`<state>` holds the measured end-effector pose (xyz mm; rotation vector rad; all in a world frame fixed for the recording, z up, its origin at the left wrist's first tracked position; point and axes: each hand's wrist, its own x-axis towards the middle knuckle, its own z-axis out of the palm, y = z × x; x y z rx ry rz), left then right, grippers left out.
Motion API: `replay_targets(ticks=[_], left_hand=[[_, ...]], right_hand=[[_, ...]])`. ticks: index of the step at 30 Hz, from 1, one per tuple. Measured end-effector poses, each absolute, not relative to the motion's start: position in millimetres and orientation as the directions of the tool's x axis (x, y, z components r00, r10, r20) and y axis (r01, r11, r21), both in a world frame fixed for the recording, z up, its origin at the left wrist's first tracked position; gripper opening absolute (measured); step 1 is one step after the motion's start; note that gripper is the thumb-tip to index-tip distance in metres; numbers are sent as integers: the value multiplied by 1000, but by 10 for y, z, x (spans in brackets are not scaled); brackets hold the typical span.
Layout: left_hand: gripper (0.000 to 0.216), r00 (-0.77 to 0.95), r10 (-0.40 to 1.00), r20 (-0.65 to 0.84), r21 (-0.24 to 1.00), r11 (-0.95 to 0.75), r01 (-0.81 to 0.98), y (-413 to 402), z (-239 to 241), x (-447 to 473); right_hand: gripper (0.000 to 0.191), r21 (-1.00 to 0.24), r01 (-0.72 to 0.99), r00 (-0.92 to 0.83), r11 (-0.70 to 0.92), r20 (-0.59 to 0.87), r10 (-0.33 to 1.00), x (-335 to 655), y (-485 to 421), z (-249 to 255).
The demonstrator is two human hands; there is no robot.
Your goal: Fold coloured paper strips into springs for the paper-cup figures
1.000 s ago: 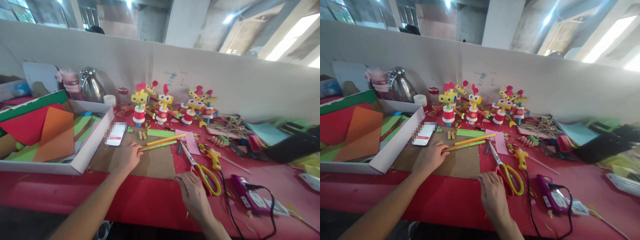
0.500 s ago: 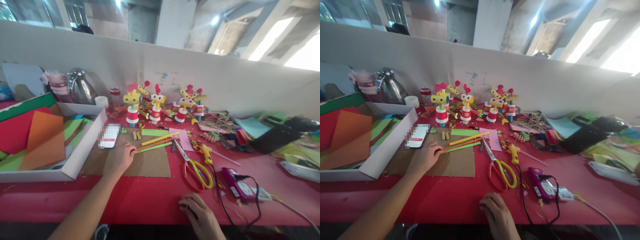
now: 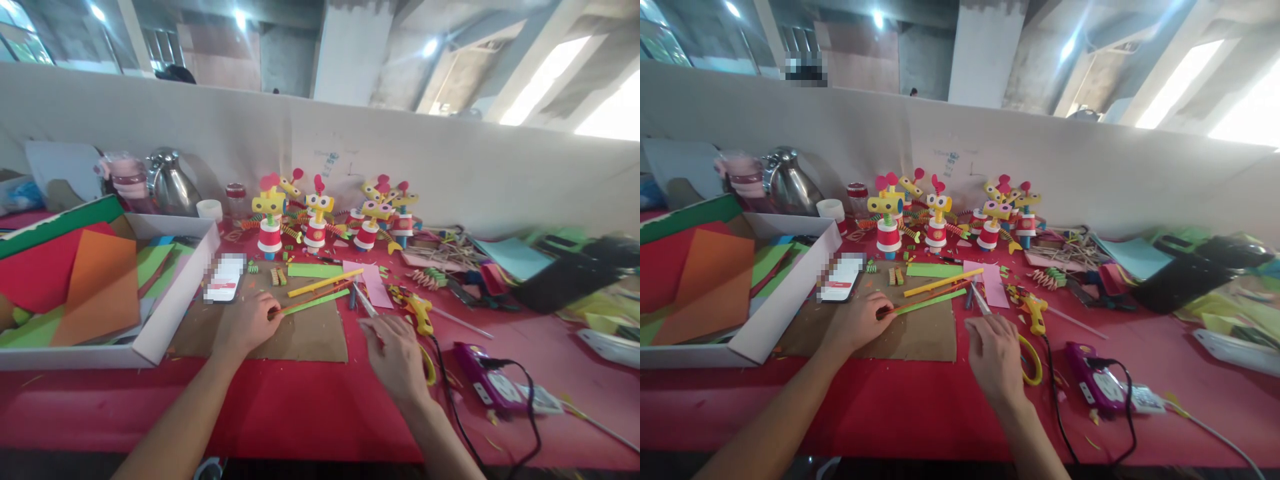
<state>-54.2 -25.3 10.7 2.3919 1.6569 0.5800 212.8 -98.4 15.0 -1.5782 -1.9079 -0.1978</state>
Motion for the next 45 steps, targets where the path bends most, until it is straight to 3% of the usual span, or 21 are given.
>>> replay_targets(ticks=[4,8,14,19,25,30,34,36,38,41,43,45], left_hand=[[16,318,915,247,344,-389,854,-236,76,-567],[22,331,900,282,380,-422,823,-219,56,-578],[22,217,922,319,408,-341,847,-181,26,-565],[24,222,961,168,373,-270,888,-70,137,-336],[15,78,992,101,354,-109,929,114,70,86],[13,-10,993,114,449,-43,892,160,22,107],[14,-44,989,144,593,-51,804,138,110,18],[14,-39,983,180,663,-92,743,115,145,-4],[12,19,984,177,757,-148,636,79,150,-5],[4,180,977,112,935,-165,314,19,103,0],[4,236,967,97,977,-138,163,-5,57,-17],[2,204,972,115,972,-153,178,-3,22,-63]], right_hand=[[28,-279,921,-150,272,391,908,1814,-825,77],[22,-327,903,-201,279,251,947,1558,-541,70],[35,-313,933,-126,180,184,975,1334,-215,5],[28,-344,914,-159,218,192,969,1337,-274,-111],[25,-444,864,-137,235,241,961,1427,-233,-151],[27,-581,775,-78,250,305,949,1483,-174,-182],[34,-683,690,-38,239,296,954,1480,-155,-181],[37,-814,545,-21,202,228,973,1456,-151,-161],[38,-964,237,14,117,124,992,1429,-151,-134],[34,-984,-174,87,29,14,996,1414,-153,-102],[29,-970,-242,113,20,-8,994,1423,-152,-95],[27,-966,-258,115,13,-18,993,1441,-148,-95]])
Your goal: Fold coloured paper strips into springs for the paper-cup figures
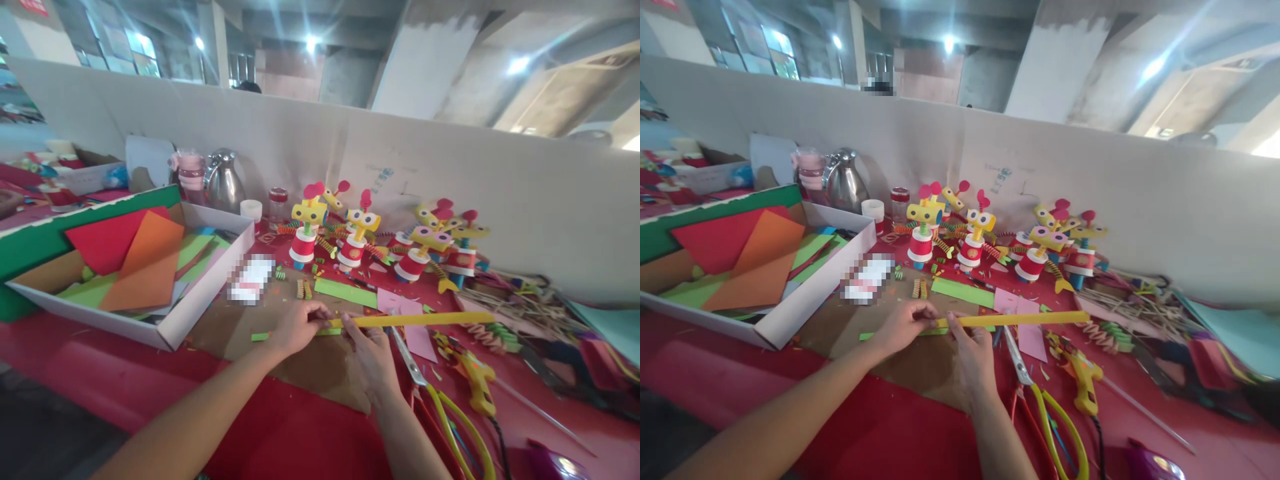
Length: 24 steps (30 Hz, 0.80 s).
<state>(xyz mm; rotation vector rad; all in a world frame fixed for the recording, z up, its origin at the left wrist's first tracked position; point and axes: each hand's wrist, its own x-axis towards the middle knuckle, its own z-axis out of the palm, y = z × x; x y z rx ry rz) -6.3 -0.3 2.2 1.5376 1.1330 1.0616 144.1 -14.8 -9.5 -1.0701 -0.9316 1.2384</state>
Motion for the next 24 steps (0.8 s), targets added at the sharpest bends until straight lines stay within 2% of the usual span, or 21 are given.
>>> replay_targets(ticks=[5,9,11,13,17,20,24], left_hand=[[9,23,977,211,929,-208,308,71,20,-232],[10,-133,966,222,936,-173,305,79,65,-295],[8,-144,968,203,965,-173,198,61,90,-290],[11,-93,987,129,991,-132,-32,45,114,-274],[22,5,998,-61,872,55,-486,45,133,-244],[22,1,994,-107,764,83,-640,43,129,-214],[28,103,988,-118,664,155,-732,4,130,-160]], right_hand=[[24,-910,-413,188,33,-49,981,1518,-106,-79],[25,-836,-547,241,39,-113,964,1612,-47,-46],[27,-808,-587,249,50,-121,961,1644,-27,-33],[27,-793,-606,252,67,-111,961,1654,-21,-22],[22,-789,-609,205,80,-59,977,1620,-54,12],[20,-792,-606,106,71,8,994,1576,-98,42],[20,-787,-616,21,39,33,999,1509,-158,52]])
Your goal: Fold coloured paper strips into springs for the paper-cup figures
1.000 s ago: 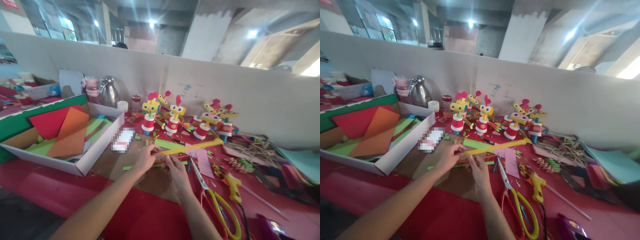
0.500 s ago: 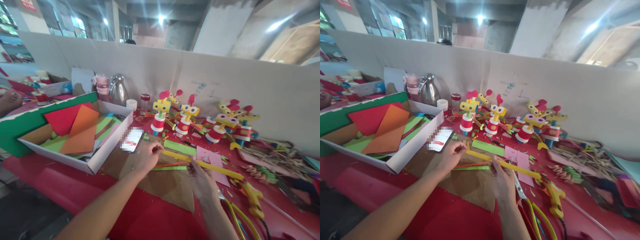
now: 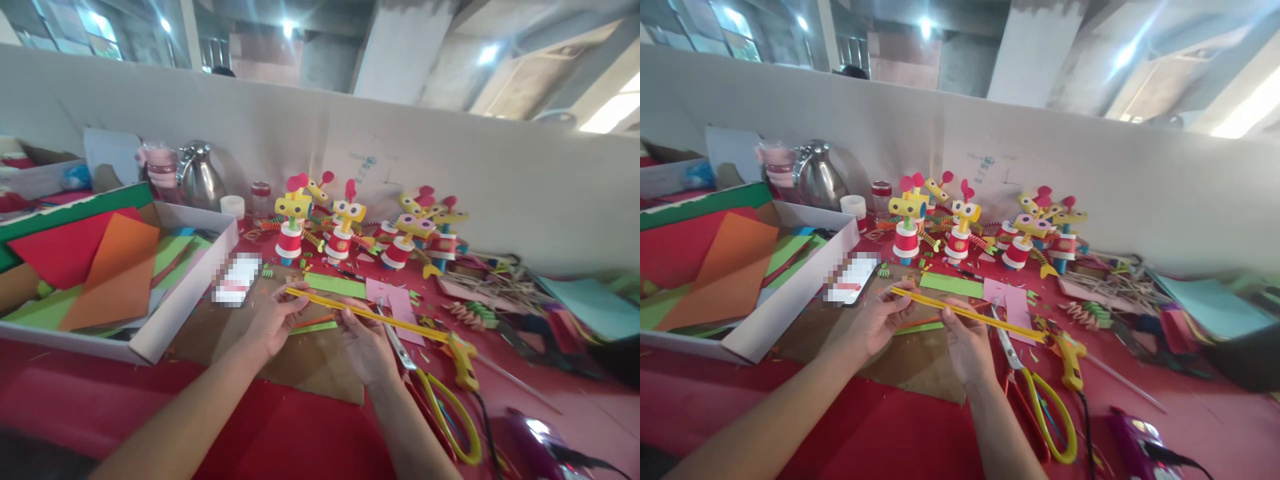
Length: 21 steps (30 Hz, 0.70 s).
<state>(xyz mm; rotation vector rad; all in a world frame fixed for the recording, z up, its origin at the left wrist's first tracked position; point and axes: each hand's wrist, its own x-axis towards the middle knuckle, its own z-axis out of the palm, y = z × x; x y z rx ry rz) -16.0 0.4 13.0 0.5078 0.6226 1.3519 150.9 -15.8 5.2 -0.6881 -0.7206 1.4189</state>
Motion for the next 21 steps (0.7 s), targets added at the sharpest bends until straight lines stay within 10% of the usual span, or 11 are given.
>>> replay_targets(ticks=[21], left_hand=[[23,-166,945,-282,701,85,-708,68,153,-164]], right_hand=[[24,-725,-683,268,94,-129,955,1570,-89,76]])
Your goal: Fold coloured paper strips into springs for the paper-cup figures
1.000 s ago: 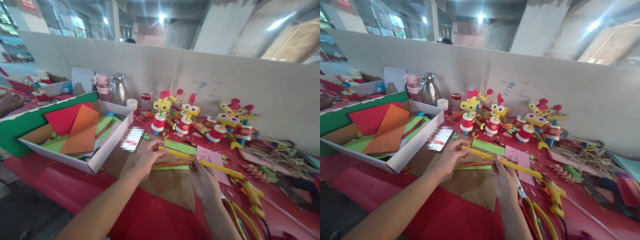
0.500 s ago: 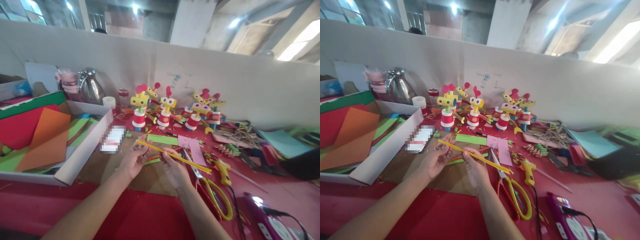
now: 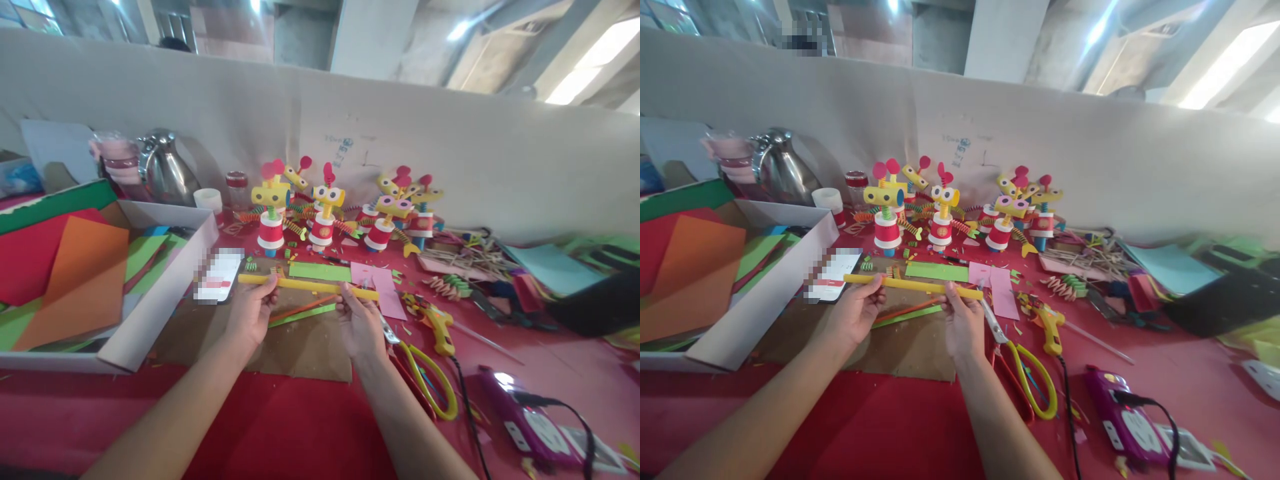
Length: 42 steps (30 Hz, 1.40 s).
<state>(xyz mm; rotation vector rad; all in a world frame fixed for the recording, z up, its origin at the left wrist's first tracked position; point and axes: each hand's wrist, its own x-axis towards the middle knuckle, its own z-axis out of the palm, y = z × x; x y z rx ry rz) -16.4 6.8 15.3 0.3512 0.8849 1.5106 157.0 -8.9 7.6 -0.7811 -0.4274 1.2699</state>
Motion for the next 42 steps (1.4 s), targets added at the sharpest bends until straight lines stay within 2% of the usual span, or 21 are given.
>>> replay_targets(ticks=[3,9,12,16,26,32,42], left_hand=[[25,-137,953,-271,732,111,-672,50,149,-155],[19,20,988,-154,768,133,-627,-61,180,-57],[21,71,993,-95,756,118,-644,-77,209,-56],[25,68,991,-113,775,131,-619,-70,219,-76],[26,64,988,-138,798,149,-584,-89,174,-30],[30,81,992,-94,857,122,-501,-121,133,19],[26,65,997,-34,908,58,-414,-151,149,8]], right_hand=[[24,-728,-673,281,128,-92,955,1551,-95,66],[16,-759,-651,67,4,-53,996,1419,-168,55],[13,-771,-636,71,45,0,997,1428,-182,61],[10,-788,-609,89,88,42,995,1477,-175,54],[29,-816,-578,-16,-5,6,1000,1401,-242,51],[22,-776,-630,12,-19,-34,999,1387,-225,70],[24,-742,-668,14,-45,-73,997,1383,-206,77]])
